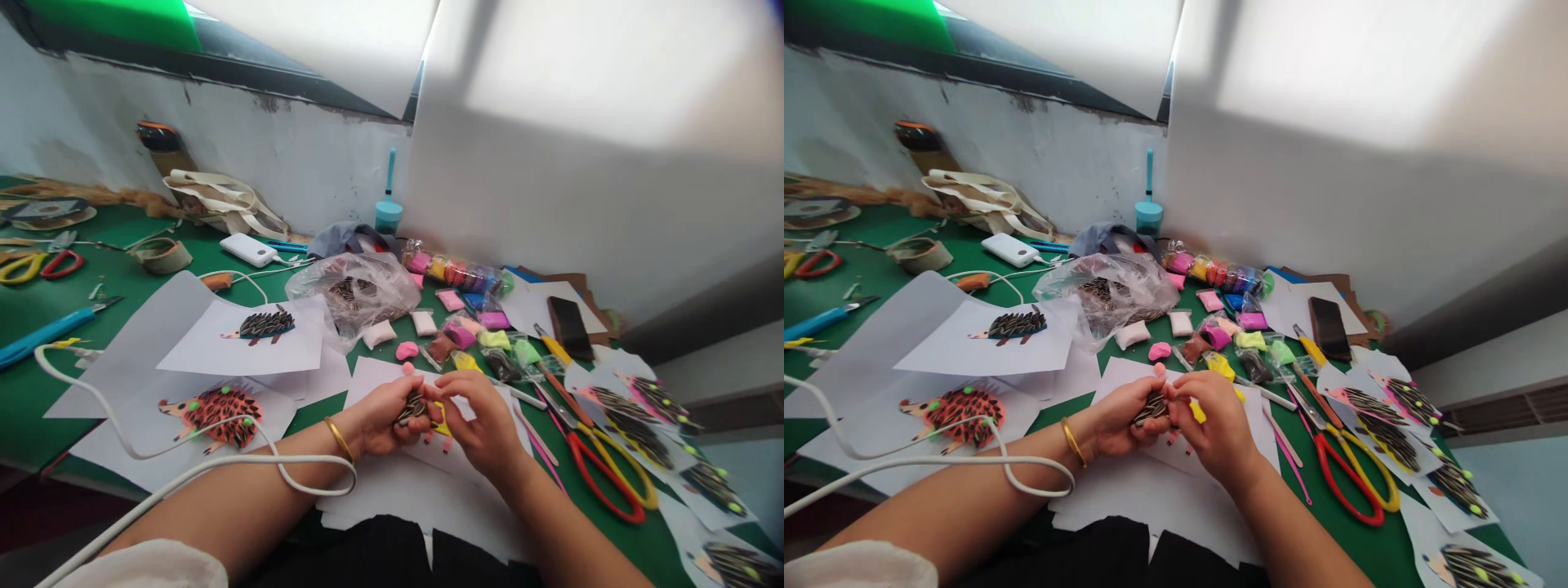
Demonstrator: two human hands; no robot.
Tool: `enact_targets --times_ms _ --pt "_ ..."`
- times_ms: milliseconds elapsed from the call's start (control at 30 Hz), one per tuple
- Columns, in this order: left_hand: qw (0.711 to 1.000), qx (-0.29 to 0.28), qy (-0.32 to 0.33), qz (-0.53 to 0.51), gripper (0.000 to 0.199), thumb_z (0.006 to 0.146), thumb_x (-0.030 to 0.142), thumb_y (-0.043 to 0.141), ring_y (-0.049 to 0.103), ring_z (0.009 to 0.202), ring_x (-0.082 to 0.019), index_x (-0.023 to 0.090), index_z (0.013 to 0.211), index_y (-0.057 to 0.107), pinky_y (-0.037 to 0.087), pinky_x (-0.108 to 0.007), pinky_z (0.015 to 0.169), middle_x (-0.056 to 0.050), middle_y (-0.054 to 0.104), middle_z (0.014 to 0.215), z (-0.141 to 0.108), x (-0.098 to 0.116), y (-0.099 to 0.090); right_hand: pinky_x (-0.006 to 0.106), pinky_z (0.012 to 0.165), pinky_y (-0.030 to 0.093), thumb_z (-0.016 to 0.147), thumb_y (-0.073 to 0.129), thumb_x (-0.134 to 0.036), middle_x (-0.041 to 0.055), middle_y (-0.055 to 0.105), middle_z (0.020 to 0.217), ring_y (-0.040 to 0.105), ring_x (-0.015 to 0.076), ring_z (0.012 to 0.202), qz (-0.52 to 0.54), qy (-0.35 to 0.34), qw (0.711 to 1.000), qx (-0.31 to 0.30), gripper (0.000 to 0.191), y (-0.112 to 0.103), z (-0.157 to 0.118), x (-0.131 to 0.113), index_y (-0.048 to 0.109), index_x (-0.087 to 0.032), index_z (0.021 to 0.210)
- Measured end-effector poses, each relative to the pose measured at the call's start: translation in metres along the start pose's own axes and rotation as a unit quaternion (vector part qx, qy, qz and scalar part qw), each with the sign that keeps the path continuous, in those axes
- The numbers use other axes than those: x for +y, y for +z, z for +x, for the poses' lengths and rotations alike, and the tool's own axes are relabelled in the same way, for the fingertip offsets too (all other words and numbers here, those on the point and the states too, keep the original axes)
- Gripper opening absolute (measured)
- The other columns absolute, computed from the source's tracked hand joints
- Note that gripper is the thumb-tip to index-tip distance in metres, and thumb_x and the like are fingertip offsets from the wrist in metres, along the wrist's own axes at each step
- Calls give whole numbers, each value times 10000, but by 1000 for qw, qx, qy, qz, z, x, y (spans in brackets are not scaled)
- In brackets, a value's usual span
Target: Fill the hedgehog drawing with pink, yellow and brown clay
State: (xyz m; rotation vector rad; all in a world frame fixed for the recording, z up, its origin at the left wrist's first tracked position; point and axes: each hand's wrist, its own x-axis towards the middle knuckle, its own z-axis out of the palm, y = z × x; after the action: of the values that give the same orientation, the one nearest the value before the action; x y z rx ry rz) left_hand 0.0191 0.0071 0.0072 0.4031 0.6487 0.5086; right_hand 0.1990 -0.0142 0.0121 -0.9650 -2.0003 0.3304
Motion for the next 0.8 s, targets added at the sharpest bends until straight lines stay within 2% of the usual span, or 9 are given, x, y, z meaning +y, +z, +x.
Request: enact_targets --times_ms 67,133,233,300,367,467,600,800 --pt "999 25 28 -1 287 943 392 488 368 399 -19 130 910 601 156 -106 346 4 522 666 -2 6 -3 345 828 483 912 509 -193 56 667 977 618 202 920 -8 59 998 33 114 -8 -1 6 583 -240 984" --pt "998 34 57 -7 187 901 322 571 337 399 -6 137 920 591 137 -113 350 37 472 672 -4 14 -7 312 739 477 911 498 -229 44 664 901 610 186 810 -54 135 989 18 95 -18 -4 15 588 -230 940" --pt "993 45 105 -11 121 860 257 611 279 393 2 149 885 562 99 -131 352 68 400 667 -4 24 -14 286 615 438 912 486 -289 20 653 810 579 166 673 -107 222 965 -88 118 -31 -9 28 576 -224 873" --pt "988 67 138 3 126 860 266 608 275 395 0 156 887 553 95 -133 357 72 395 670 -3 26 -17 284 594 416 910 472 -283 10 655 806 582 169 665 -135 245 948 -151 115 -36 -15 36 566 -228 874" --pt "983 87 157 25 130 862 272 605 286 396 -3 162 906 552 98 -134 363 70 407 673 -1 26 -19 294 633 416 905 466 -255 17 657 835 597 187 730 -167 240 940 -178 101 -37 -19 42 562 -225 893" --pt "981 97 160 50 137 864 275 604 299 397 -6 165 933 557 104 -140 372 71 407 664 0 24 -18 316 706 403 909 466 -219 42 645 858 583 217 828 -225 198 937 -178 101 -32 -22 47 565 -210 892" --pt "980 110 153 64 173 859 311 615 298 394 -14 168 937 557 101 -148 375 75 401 646 1 22 -16 317 696 350 935 464 -190 49 639 834 552 215 804 -275 146 931 -190 135 -21 -19 47 588 -202 882" --pt "977 121 157 76 180 843 308 619 292 399 -15 160 937 574 94 -158 380 75 400 645 5 20 -19 332 715 289 944 481 -166 30 644 813 540 213 812 -317 105 920 -205 152 -10 -23 48 611 -219 886"
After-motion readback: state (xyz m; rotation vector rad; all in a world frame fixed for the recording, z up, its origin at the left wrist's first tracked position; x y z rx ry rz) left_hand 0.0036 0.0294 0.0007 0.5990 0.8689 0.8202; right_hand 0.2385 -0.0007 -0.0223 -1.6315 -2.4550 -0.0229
